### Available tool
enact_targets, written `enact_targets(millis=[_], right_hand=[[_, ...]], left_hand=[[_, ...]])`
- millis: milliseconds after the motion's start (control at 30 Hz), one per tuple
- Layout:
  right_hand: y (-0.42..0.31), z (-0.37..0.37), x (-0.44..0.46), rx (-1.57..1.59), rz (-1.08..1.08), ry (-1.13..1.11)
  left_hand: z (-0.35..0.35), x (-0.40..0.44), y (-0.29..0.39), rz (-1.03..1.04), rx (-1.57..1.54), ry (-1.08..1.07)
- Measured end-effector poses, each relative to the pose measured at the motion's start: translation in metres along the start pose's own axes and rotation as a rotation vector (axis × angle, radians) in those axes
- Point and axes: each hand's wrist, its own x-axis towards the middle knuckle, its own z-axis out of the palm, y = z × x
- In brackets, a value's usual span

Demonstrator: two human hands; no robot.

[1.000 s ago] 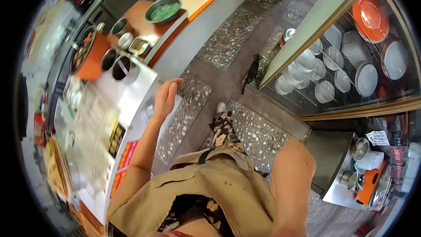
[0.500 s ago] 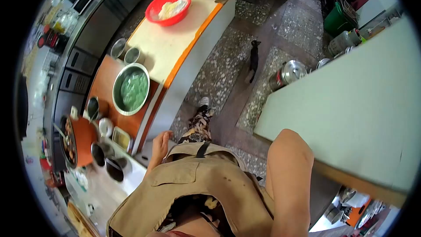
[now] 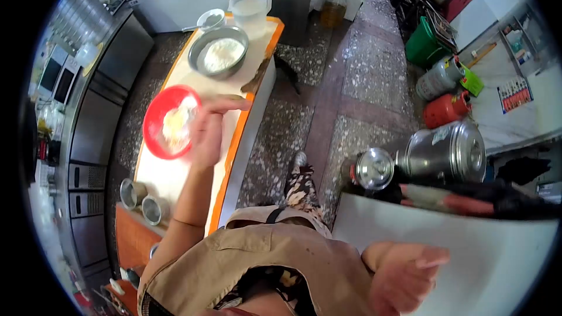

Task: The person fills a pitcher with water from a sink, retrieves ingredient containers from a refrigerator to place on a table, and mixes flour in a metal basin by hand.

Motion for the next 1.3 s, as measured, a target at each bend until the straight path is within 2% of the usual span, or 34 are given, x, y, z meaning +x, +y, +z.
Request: enact_targets(millis=[67, 100, 133, 167, 200, 233, 300, 367, 467, 700, 800, 867, 1000, 1033, 1067, 1167, 1300], right_hand=[[0.072, 0.009, -0.017, -0.033, 0.103, -0.09], [0.107, 0.015, -0.021, -0.035, 0.15, -0.139], [0.15, 0.025, -0.026, -0.013, 0.194, -0.151], [0.193, 0.036, -0.031, 0.009, 0.239, -0.162], [0.233, 0.047, -0.039, 0.046, 0.304, -0.164], [0.271, 0.066, -0.052, -0.089, 0.414, -0.174], [0.354, 0.135, -0.046, 0.244, 0.414, -0.177], [0.417, 0.205, -0.055, 0.528, 0.525, -0.089], [0.491, 0.294, -0.055, 0.658, 0.545, -0.272], [0.679, 0.435, -0.091, 0.796, 0.471, -0.438], [0.767, 0.457, -0.114, 0.828, 0.602, -0.479], [0.817, 0.467, -0.127, 0.822, 0.767, -0.391], [0.923, 0.476, -0.159, 0.736, 0.929, -0.355], [0.948, 0.48, -0.17, 0.712, 1.073, -0.307], [0.969, 0.494, -0.181, 0.687, 1.22, -0.263], [1.028, 0.559, -0.201, 0.847, 1.38, -0.267], [1.076, 0.667, -0.199, 1.045, 1.377, -0.435]], left_hand=[[0.009, 0.076, 0.014, 0.08, -0.472, -0.085], [0.011, 0.116, 0.021, 0.205, -0.766, -0.302], [0.008, 0.151, 0.028, 0.256, -0.826, -0.504], [0.01, 0.181, 0.03, 0.325, -0.867, -0.612], [0.013, 0.205, 0.028, 0.391, -0.91, -0.688], [0.015, 0.229, 0.022, 0.439, -0.932, -0.726], [0.017, 0.272, 0.005, 0.497, -0.926, -0.727], [0.015, 0.316, -0.018, 0.535, -0.895, -0.7], [0.011, 0.377, -0.062, 0.578, -0.818, -0.652], [-0.033, 0.518, -0.186, 0.666, -0.718, -0.53], [-0.056, 0.576, -0.232, 0.686, -0.679, -0.425], [-0.071, 0.616, -0.257, 0.679, -0.665, -0.389], [-0.106, 0.697, -0.31, 0.686, -0.592, -0.339], [-0.115, 0.711, -0.323, 0.687, -0.565, -0.319], [-0.123, 0.724, -0.335, 0.686, -0.531, -0.299], [-0.142, 0.76, -0.37, 0.677, -0.425, -0.207], [-0.171, 0.804, -0.396, 0.661, -0.321, -0.095]])
